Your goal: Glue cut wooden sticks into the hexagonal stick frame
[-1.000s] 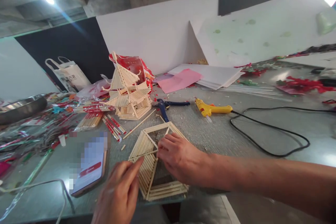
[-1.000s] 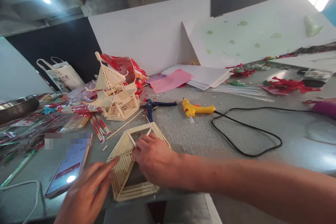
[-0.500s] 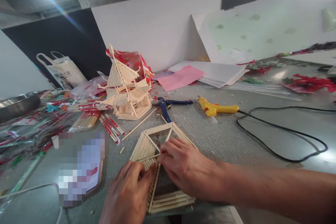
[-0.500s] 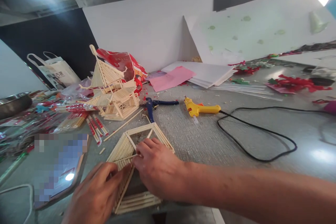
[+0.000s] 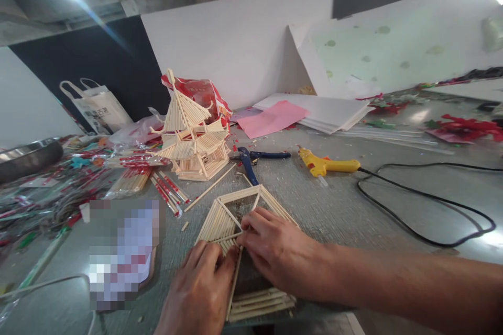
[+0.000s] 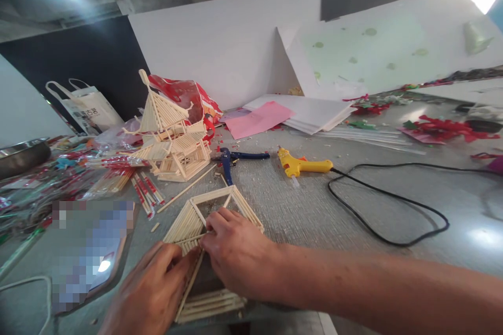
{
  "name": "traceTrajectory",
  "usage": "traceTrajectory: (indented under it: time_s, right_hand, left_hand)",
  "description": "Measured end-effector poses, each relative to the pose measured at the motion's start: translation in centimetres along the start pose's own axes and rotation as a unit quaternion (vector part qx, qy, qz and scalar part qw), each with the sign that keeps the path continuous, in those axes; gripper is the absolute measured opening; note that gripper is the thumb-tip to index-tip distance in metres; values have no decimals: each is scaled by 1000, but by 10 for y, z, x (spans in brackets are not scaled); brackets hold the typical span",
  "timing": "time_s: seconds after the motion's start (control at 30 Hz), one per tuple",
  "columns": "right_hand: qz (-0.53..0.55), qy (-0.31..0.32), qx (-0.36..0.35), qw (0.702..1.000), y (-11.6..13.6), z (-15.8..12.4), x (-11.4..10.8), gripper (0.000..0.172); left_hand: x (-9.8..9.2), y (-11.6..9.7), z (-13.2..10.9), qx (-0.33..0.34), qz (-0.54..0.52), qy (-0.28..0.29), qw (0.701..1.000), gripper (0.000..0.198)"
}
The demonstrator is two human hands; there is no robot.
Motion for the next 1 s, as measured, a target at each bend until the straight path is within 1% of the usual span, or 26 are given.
traceTrajectory:
  time_s: [0.07,0.13,0.2,0.27,0.33,0.37,0.4,0.43,0.47,0.5,0.57,0.6,0.67,0.73,0.8,0.83,0.9,0.93,1.0]
  right_hand:
    - [-3,-1,-2,1000,1,0,1,18]
    - [2,-7,-3,1000,2,-1,-3,18]
    - [13,-32,3,999,0,-3,-15,18]
    - [19,-80,25,996,-10,-7,-35,19]
    - [21,-122,89,988,-31,-14,-54,23]
    - [32,-126,137,982,-46,-18,-58,24]
    - [53,-114,191,973,-63,-22,-58,25]
    - [91,-87,246,961,-80,-26,-53,23]
    - [147,-56,295,943,-95,-30,-43,20]
    - [218,-25,332,918,-106,-34,-31,17]
    - [379,24,365,850,-113,-39,-7,12]
    - [454,37,364,812,-112,-39,3,10]
    - [578,41,352,735,-104,-37,14,8]
    - [678,20,322,661,-93,-33,15,8]
    - [760,3,263,594,-76,-25,13,17]
    - [790,7,228,568,-64,-21,11,23]
    - [826,42,174,535,-38,-14,11,33]
    - [834,62,157,525,-26,-12,13,37]
    - [841,85,132,518,-10,-9,15,41]
  left_hand:
    - [-1,0,1,-10,4,4,1000,21]
    - [-3,-1,1,-2,1,3,1000,22]
    - [-7,1,-1,13,-23,-3,1000,26]
    - [-15,10,-6,5,-56,-27,998,33]
    - [-24,26,-12,-35,-78,-67,994,35]
    - [-28,36,-16,-63,-86,-88,990,33]
    - [-31,43,-20,-89,-92,-106,986,31]
    - [-33,49,-24,-108,-97,-121,982,30]
    - [-34,52,-27,-120,-101,-135,978,29]
    - [-35,52,-29,-125,-103,-147,976,29]
    - [-32,45,-33,-116,-101,-159,975,30]
    - [-30,39,-34,-109,-102,-162,976,32]
    - [-25,29,-37,-95,-109,-166,975,35]
    - [-20,21,-42,-91,-114,-172,974,41]
    - [-16,17,-47,-87,-106,-171,976,48]
    - [-15,14,-48,-80,-97,-167,978,52]
    - [-13,11,-49,-64,-70,-161,982,60]
    - [-12,10,-49,-58,-57,-161,984,64]
    - [-11,12,-47,-54,-36,-165,984,69]
Point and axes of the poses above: each hand's wrist, its own z-axis towards the middle knuckle, its own x-axis out of the palm, y = z × x, the point moved 10 cm from there along z, towards the middle knuckle, and after that the axes turned 8 degrees about y, right-handed, at the moved point
